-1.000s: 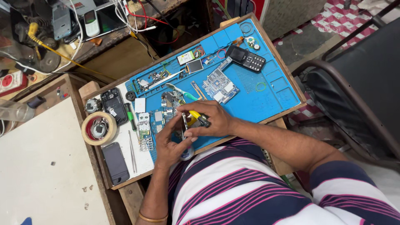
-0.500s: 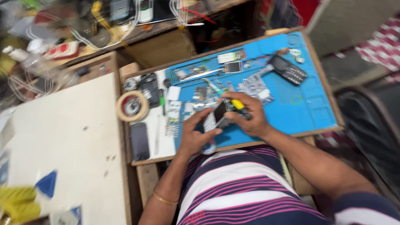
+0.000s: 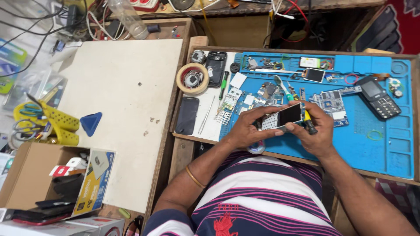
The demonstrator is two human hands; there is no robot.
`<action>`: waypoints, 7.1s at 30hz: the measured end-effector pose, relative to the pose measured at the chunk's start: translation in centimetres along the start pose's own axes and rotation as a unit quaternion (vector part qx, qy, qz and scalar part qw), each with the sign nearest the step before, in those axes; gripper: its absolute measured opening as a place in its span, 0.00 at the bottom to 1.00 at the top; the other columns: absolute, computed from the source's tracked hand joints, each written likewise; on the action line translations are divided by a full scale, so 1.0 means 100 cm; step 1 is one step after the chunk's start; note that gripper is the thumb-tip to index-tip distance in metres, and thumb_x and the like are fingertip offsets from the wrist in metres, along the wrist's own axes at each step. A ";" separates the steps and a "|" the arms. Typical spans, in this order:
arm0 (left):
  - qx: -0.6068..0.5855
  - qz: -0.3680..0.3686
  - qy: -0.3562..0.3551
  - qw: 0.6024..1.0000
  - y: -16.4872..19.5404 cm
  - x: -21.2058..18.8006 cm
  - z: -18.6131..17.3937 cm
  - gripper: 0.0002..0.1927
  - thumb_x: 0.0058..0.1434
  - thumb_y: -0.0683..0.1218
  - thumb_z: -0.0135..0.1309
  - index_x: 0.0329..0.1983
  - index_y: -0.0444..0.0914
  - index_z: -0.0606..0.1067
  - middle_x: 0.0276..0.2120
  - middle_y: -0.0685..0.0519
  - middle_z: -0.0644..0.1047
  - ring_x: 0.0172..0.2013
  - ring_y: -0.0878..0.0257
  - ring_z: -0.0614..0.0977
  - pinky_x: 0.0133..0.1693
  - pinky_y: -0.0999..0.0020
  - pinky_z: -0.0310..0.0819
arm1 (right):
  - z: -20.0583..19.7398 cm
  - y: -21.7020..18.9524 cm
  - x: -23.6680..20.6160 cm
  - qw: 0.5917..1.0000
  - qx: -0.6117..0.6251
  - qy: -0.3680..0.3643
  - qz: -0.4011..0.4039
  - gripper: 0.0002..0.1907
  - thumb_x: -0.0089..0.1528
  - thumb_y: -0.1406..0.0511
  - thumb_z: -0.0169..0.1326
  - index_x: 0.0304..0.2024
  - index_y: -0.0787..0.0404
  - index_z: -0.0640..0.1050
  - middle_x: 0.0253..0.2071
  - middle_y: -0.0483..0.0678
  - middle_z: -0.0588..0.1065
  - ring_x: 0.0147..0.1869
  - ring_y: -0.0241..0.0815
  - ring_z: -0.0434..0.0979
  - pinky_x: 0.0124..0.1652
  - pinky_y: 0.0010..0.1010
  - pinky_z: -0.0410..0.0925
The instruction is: The person uses a yellow-handled screwdriver to work on a blue circuit board, repeatedly prying and adjusting small components. The person rotates the board to access different areas and continues the same action throughout the clip.
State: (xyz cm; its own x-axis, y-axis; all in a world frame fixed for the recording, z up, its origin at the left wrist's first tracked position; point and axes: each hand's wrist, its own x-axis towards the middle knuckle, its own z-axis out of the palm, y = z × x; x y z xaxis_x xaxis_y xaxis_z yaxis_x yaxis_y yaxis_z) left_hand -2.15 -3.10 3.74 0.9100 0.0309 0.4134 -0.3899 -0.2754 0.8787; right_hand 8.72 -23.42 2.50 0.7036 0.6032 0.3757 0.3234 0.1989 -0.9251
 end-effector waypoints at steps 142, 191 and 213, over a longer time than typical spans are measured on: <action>-0.278 -0.181 0.035 0.943 -0.031 0.003 -0.014 0.35 0.78 0.64 0.30 0.37 0.32 0.76 0.29 0.48 0.78 0.28 0.62 0.78 0.36 0.66 0.78 | 0.009 -0.010 0.001 0.963 -0.196 -0.028 -0.185 0.10 0.65 0.69 0.57 0.49 0.65 0.81 0.46 0.54 0.82 0.52 0.46 0.84 0.57 0.38 0.74; -0.339 -0.151 0.055 0.927 -0.043 -0.001 -0.013 0.32 0.80 0.64 0.31 0.51 0.35 0.74 0.41 0.49 0.81 0.33 0.64 0.79 0.40 0.65 0.80 | -0.001 -0.001 -0.003 0.980 -0.126 0.056 -0.140 0.08 0.71 0.70 0.55 0.50 0.70 0.79 0.41 0.57 0.80 0.40 0.40 0.83 0.43 0.26 0.75; -0.309 -0.145 -0.029 0.940 -0.034 -0.001 -0.010 0.36 0.72 0.47 0.59 0.80 0.41 0.59 0.56 0.51 0.77 0.42 0.66 0.81 0.45 0.69 0.81 | 0.004 -0.009 -0.003 0.976 -0.157 0.027 -0.150 0.10 0.69 0.69 0.56 0.51 0.68 0.80 0.43 0.55 0.81 0.44 0.41 0.84 0.49 0.28 0.75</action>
State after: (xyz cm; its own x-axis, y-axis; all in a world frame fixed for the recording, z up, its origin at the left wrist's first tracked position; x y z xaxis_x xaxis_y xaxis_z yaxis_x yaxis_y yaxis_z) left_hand -1.09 -1.24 0.97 0.9897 -0.0390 0.1376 -0.1157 0.3473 0.9306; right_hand 7.95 -23.51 3.16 0.5768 0.5116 0.6368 0.6913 0.1095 -0.7142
